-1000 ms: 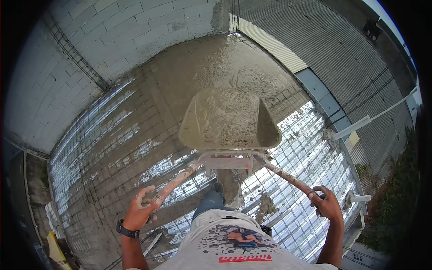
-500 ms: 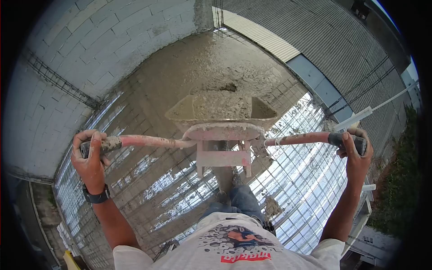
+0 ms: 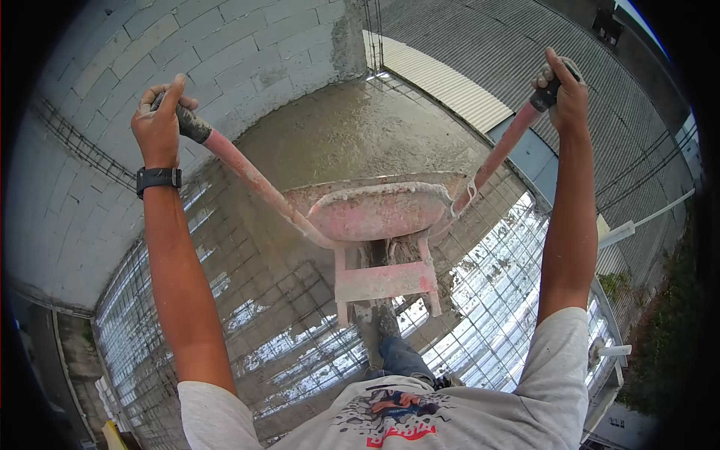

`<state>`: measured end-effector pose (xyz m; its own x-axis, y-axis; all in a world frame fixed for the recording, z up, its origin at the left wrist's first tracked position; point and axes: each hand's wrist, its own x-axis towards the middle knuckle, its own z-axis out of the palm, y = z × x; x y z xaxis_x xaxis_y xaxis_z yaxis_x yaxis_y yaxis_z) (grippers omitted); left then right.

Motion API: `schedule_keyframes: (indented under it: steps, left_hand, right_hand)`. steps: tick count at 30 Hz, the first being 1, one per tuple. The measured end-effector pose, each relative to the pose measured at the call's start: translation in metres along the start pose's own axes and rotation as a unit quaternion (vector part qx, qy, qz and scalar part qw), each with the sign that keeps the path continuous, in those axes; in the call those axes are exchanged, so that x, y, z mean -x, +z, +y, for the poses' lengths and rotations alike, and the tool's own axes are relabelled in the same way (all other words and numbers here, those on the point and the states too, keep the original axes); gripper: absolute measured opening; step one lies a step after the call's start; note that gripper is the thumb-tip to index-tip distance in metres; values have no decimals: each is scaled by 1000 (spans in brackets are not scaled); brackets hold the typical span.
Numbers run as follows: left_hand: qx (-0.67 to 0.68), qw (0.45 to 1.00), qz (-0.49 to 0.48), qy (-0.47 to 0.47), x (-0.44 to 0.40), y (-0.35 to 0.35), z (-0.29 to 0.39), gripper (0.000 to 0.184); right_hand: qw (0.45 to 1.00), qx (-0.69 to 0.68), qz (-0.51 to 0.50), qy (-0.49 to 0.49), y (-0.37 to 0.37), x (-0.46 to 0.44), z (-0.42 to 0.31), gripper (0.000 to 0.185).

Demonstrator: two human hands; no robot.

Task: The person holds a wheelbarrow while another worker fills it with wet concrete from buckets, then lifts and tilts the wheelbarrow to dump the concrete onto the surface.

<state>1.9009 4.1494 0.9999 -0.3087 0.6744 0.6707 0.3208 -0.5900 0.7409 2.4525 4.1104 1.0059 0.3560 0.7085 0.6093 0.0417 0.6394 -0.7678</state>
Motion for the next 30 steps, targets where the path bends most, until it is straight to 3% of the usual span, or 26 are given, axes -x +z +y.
schedule_keyframes:
  steps: [2,6,9,13,15,19,26,30]
  left_hand:
    - [-16,999,14,37,-4,27,-3,25]
    - [-31,999,38,-24,-68,46,-54,27]
    - [6,992,102,-78,-91,40,-84,28]
    - [-18,991,130,23,-53,50,-45,28]
    - [-11,988,149,26,-41,54,-40,29]
    - [-11,972,216,-94,-83,7,-98,30]
    - [13,967,250,38,8,5,-22,27]
    - [13,960,279,2,-13,-37,-62,26]
  right_hand:
    - [1000,4,26,14,-9,-44,37,29]
    - [993,-8,113,22,45,-52,41,44]
    - [992,22,119,30,87,-46,35,41]
    - [994,-30,87,55,61,-107,79,36]
    - [994,-31,82,59,65,-113,91,34]
    - [997,8,73,37,149,-61,54,33]
    - [995,-50,-1,88,125,-110,100,32]
    - [997,-47,-17,65,169,-78,74,33]
